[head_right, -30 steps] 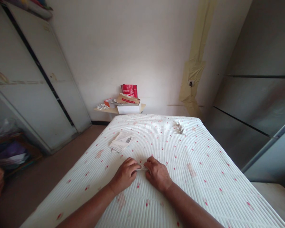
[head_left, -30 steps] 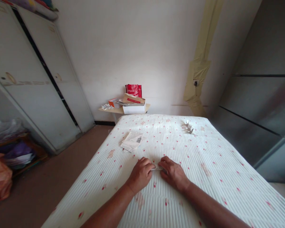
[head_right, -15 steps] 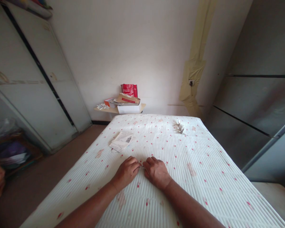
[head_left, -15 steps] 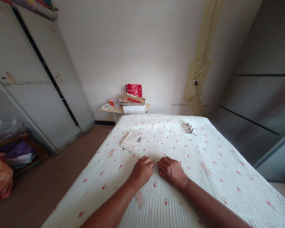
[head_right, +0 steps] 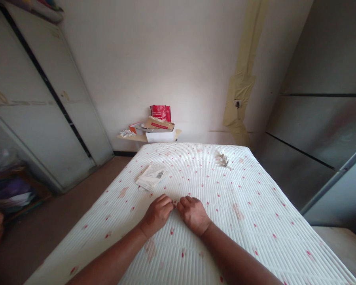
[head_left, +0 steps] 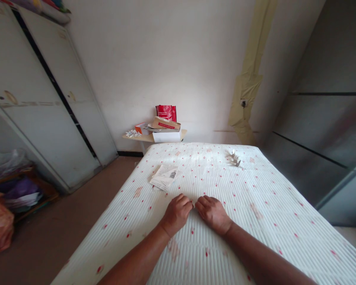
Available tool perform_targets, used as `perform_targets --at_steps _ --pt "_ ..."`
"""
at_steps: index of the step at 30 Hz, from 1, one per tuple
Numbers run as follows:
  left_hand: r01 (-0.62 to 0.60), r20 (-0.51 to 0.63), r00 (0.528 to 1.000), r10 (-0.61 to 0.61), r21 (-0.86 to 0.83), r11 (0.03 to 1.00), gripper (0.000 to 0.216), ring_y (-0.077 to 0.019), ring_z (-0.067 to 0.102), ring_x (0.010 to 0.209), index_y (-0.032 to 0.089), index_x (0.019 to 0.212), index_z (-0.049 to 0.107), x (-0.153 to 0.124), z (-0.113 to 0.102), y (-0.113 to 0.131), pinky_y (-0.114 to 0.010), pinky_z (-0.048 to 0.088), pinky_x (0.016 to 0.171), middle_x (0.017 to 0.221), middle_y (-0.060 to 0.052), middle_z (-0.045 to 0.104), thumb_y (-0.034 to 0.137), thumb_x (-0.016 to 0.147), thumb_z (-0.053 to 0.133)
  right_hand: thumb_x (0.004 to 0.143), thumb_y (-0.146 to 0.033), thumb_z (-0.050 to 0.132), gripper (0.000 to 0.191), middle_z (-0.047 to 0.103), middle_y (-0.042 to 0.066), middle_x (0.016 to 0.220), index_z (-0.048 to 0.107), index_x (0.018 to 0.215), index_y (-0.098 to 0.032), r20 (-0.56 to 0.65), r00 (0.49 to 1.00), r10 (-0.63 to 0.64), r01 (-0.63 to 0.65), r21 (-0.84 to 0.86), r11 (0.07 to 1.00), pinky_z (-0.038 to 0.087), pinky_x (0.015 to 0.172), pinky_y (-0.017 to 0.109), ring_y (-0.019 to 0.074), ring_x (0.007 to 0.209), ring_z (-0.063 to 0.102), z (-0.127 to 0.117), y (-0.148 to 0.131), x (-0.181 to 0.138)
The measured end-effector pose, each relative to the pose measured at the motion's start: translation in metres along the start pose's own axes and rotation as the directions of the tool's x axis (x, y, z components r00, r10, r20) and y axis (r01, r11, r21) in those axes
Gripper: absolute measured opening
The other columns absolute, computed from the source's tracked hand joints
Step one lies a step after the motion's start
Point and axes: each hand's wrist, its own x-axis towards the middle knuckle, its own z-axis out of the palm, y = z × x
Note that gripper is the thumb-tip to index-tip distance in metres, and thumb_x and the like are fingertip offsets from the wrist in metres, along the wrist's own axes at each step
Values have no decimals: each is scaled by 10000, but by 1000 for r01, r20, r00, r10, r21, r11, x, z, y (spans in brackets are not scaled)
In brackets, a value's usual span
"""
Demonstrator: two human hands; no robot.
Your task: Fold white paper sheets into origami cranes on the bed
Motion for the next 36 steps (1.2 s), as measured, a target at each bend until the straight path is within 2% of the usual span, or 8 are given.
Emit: perform_targets --at_steps 7,14,19,22,25,27,30,36 --pt "-101 27 995 100 44 994 366 -134 394 644 156 563 498 -4 -9 8 -271 329 587 611 -9 444 175 902 360 893 -168 427 208 550 35 729 539 718 -163 75 992 -103 102 19 995 289 558 271 141 663 450 -11 -7 -9" --pt "-77 122 989 81 -33 996 280 -131 429 677 153 646 539 -12 -13 12 -269 363 626 669 -13 504 192 887 403 889 -160 428 182 562 16 758 542 748 -169 137 988 -68 59 64 996 321 546 256 127 639 467 -21 -14 -16" --pt "-9 171 985 14 -31 999 207 -142 457 736 163 738 576 -17 -17 18 -284 379 668 721 -18 531 168 876 422 897 -181 401 182 579 18 796 561 812 -176 142 989 -46 28 126 992 379 597 237 126 665 499 -22 -15 -25" --pt "-2 167 986 1 2 1000 186 -150 467 754 167 767 585 -18 -16 20 -292 386 669 739 -21 534 170 872 432 886 -167 396 191 586 28 845 586 879 -184 136 990 19 -48 211 976 411 631 224 124 710 537 -21 -12 -26" --pt "-12 166 986 8 24 1000 179 -156 472 756 172 812 596 -19 -16 20 -295 400 667 756 -27 537 161 870 426 853 -111 380 267 586 42 916 599 983 -192 139 971 194 -231 355 906 433 665 209 115 761 571 -20 -8 -18" --pt "-11 164 986 8 17 1000 187 -155 474 758 171 840 599 -19 -16 20 -291 414 673 770 -32 540 144 868 416 810 -96 415 276 591 46 925 621 968 -192 181 946 270 -322 414 851 437 709 220 127 802 580 -20 -3 -10" --pt "-7 164 986 7 -1 1000 196 -153 478 759 167 846 596 -20 -17 20 -283 431 675 782 -35 541 127 865 406 732 -94 491 254 605 35 908 644 910 -191 289 914 284 -391 447 805 425 734 226 137 825 578 -20 2 3" --pt "20 191 981 -18 -10 1000 213 -139 480 734 158 759 572 -22 -16 19 -264 430 642 765 -28 516 99 857 392 615 -124 567 168 613 14 833 652 748 -181 459 849 262 -469 423 775 394 628 201 123 727 561 -18 6 21"
